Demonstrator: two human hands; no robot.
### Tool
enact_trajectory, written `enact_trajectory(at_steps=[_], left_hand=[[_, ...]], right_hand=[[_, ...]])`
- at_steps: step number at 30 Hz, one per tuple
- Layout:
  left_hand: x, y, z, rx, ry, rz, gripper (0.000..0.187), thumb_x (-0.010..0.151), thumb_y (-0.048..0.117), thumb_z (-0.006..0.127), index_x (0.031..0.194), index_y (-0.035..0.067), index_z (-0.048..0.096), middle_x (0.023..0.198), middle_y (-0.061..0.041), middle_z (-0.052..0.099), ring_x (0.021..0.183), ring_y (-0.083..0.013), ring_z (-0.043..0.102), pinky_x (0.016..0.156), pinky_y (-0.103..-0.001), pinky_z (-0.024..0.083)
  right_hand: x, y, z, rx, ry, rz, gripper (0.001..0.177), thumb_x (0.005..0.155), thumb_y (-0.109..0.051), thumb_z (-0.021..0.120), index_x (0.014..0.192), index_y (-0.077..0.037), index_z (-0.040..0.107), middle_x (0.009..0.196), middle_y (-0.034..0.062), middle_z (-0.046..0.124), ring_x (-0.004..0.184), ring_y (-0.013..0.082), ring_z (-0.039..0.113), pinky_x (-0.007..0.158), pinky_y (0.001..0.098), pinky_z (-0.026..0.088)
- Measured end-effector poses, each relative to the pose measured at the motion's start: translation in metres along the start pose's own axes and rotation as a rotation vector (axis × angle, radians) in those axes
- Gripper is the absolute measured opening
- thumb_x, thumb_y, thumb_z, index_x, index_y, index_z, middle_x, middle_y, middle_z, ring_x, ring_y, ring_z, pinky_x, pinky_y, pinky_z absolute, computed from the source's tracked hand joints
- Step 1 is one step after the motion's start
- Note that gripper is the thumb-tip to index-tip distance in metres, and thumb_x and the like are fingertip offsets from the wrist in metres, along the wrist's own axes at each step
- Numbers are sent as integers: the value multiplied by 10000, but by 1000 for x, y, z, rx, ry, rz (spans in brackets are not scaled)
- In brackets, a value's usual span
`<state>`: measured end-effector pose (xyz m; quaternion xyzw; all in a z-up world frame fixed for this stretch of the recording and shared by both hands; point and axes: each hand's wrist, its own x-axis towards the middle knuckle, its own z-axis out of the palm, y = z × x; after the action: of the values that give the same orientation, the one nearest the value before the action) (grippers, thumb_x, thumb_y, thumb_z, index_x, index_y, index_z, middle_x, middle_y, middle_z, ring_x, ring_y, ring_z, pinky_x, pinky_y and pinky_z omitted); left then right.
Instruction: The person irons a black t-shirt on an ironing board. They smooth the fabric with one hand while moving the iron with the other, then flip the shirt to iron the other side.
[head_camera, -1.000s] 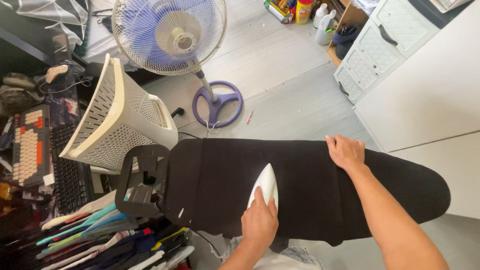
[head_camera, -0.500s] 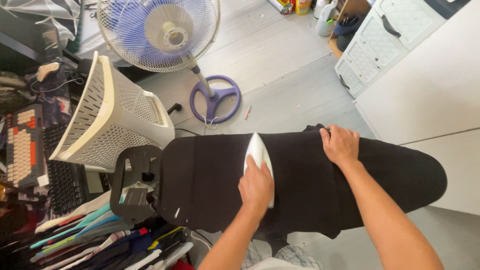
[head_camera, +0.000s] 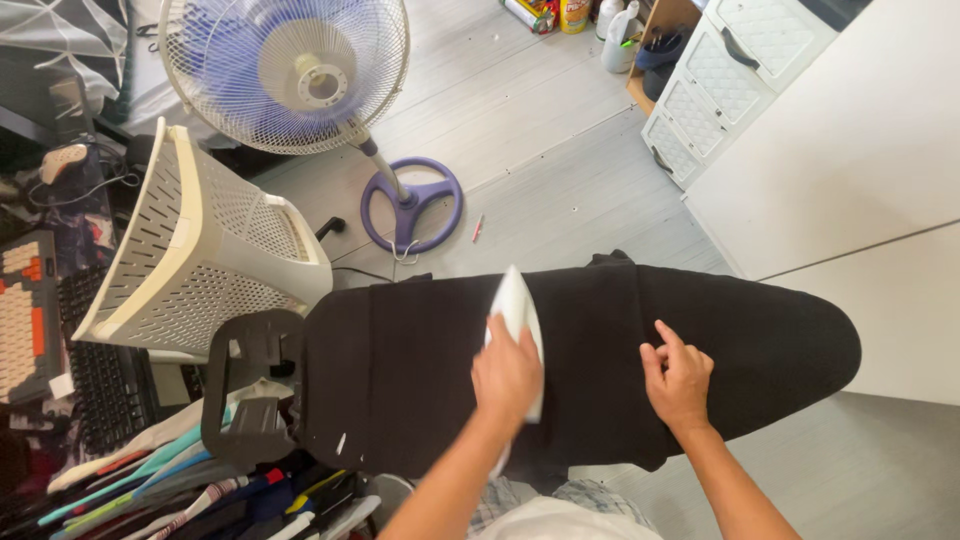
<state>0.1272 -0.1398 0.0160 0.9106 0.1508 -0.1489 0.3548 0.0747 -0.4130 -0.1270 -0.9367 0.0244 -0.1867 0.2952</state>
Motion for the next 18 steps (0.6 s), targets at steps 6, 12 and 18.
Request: enact_trajectory(at_steps=[6,12,18], left_hand=[[-75,-13,28,23,-144,94,580,1070,317,563,1503,-12,362,1100,-328,727,953,-547,725,871,-621,567],[-7,37,42,9,-86,132,469,1081,326,543,1400,0,432,1098,-309,733,986,-549,713,887,-623,553],[54,92,49,-7,-83,185,378,1106,341,516,1268,3,465,1036,-294,753,972,-526,742,875,-593,584]], right_hand=[[-11,-7,-2,-18,17,21,425,988,-230,749,1393,-106,713,736,-82,628,704,136,579,1008,407,388],[-30,-16,-2,21,-59,114,439,989,-217,741,1411,-106,698,662,-73,603,662,122,587,1048,415,394],[-52,-15,-8,71,-83,240,569,978,-216,762,1494,-33,605,668,-80,675,701,107,603,1092,413,349]])
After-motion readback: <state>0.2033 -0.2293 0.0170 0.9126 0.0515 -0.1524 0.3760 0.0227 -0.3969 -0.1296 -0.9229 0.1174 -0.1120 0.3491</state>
